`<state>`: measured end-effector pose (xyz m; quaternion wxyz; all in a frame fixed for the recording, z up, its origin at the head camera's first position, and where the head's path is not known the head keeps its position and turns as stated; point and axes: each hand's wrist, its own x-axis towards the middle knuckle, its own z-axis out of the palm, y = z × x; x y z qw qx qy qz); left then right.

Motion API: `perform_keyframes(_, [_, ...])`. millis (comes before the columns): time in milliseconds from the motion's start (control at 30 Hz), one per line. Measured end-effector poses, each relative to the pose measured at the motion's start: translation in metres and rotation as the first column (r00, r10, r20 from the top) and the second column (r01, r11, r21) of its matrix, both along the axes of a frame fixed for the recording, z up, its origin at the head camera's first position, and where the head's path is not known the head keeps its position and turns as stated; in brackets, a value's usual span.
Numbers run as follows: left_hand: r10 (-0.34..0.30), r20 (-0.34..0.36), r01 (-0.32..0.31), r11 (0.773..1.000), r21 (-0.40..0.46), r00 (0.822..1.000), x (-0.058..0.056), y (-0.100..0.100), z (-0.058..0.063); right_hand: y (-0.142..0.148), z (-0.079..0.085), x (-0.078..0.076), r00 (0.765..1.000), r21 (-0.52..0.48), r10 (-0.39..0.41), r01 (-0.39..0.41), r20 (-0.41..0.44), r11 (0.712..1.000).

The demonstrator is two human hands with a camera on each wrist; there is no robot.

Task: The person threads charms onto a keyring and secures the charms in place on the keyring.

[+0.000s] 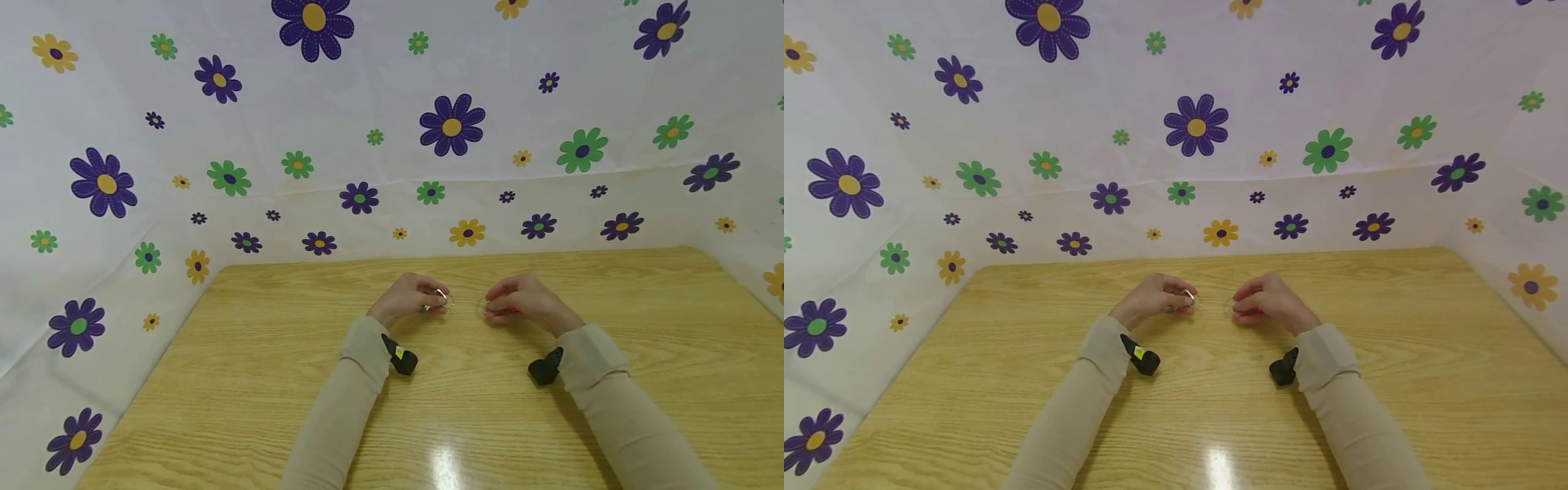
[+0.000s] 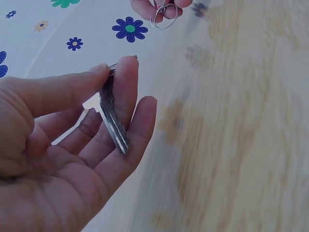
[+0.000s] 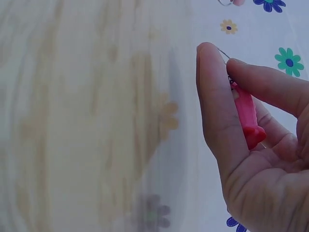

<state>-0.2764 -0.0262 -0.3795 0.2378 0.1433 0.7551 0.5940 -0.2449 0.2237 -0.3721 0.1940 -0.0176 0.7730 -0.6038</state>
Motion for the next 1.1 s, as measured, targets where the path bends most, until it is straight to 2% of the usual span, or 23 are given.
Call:
perform_keyframes(533, [-0.018, 0.022, 0.016, 0.999, 0.046, 1.000, 0.002, 0.010, 0.001, -0.017, -0.001, 0.002, 0.998, -0.016, 0.054, -0.055, -0.018, 0.998])
perform_keyframes(800, [-0.045, -0.026, 0.046, 0.999, 0.007, 0.999, 0.002, 0.014, 0.001, -0.024, 0.000, 0.003, 0.996, -0.024, 0.087, -0.087, -0.021, 0.996])
perform_keyframes(1100, [-0.063, -0.038, 0.063, 0.998, -0.009, 0.997, 0.002, 0.016, -0.001, -0.024, 0.000, 0.003, 0.994, -0.039, 0.102, -0.103, -0.029, 0.994])
